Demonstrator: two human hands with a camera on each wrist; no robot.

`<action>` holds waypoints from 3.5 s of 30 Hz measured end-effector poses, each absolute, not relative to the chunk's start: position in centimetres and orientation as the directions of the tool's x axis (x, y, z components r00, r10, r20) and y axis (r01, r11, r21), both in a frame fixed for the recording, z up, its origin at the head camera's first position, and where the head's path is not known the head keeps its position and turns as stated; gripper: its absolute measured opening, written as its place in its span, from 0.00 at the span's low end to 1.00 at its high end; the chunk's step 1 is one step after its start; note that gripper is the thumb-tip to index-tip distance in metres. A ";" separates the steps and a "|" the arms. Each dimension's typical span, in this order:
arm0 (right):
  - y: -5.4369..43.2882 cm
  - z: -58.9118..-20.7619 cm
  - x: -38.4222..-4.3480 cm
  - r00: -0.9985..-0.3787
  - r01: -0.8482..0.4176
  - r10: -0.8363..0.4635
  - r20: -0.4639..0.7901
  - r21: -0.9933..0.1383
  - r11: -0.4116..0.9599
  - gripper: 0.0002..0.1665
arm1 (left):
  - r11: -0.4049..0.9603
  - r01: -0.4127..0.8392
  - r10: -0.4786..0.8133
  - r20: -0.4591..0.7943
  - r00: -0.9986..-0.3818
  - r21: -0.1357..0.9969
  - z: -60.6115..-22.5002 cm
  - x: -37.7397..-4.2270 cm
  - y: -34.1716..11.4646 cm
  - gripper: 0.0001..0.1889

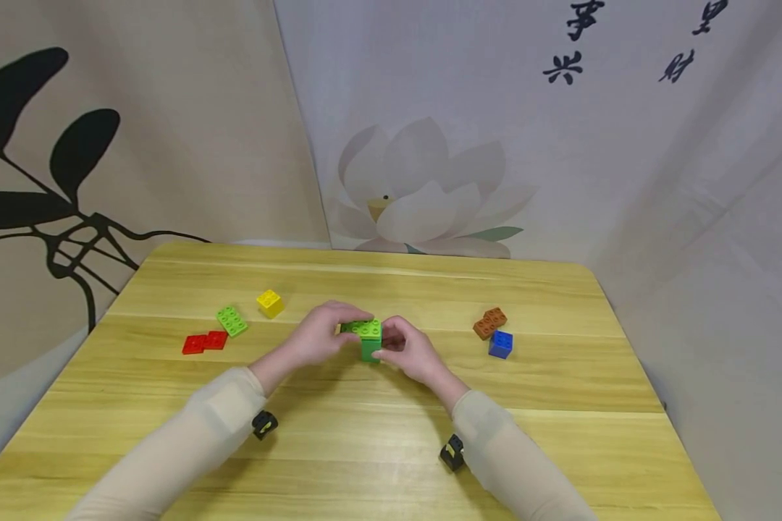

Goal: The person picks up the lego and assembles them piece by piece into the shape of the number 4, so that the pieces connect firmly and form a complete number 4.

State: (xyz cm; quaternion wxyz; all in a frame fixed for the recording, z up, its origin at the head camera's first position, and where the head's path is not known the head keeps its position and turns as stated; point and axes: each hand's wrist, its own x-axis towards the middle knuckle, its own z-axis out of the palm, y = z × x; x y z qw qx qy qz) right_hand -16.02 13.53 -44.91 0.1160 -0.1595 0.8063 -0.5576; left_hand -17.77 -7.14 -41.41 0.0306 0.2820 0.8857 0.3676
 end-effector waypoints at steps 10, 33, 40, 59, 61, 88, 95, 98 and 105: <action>14.1 -47.9 -17.4 -0.926 -0.125 -0.378 -0.009 -0.936 0.328 0.22 | 0.576 0.445 0.527 0.105 -0.843 0.686 -41.0 -17.9 -7.0 0.19; 14.1 -47.8 -17.5 -0.927 -0.117 -0.375 -0.022 -0.932 0.343 0.22 | 0.593 0.468 0.565 0.075 -0.822 0.655 -40.6 -18.6 -6.9 0.18; 14.1 -47.9 -17.5 -0.926 -0.128 -0.377 -0.014 -0.928 0.349 0.21 | 0.585 0.475 0.570 0.084 -0.817 0.657 -40.9 -18.6 -6.9 0.17; 14.1 -47.8 -17.4 -0.930 -0.120 -0.366 -0.018 -0.929 0.350 0.21 | 0.604 0.462 0.551 0.078 -0.830 0.649 -40.6 -18.5 -6.7 0.17; 14.1 -47.8 -17.4 -0.930 -0.117 -0.367 -0.020 -0.930 0.349 0.21 | 0.606 0.458 0.549 0.074 -0.832 0.650 -40.7 -18.5 -6.7 0.18; 14.1 -48.0 -17.4 -0.926 -0.131 -0.377 -0.006 -0.933 0.336 0.21 | 0.600 0.441 0.553 0.051 -0.831 0.668 -40.6 -18.6 -6.8 0.18; 14.0 -48.0 -17.4 -0.928 -0.133 -0.373 -0.002 -0.933 0.335 0.21 | 0.594 0.469 0.575 0.062 -0.816 0.654 -40.8 -18.7 -7.0 0.18; 14.0 -48.1 -17.5 -0.927 -0.136 -0.375 0.000 -0.932 0.337 0.21 | 0.580 0.498 0.594 0.084 -0.800 0.645 -41.0 -18.8 -7.2 0.18; 14.0 -48.1 -17.5 -0.927 -0.129 -0.376 -0.010 -0.930 0.344 0.21 | 0.542 0.535 0.620 0.122 -0.775 0.649 -41.4 -18.9 -7.9 0.20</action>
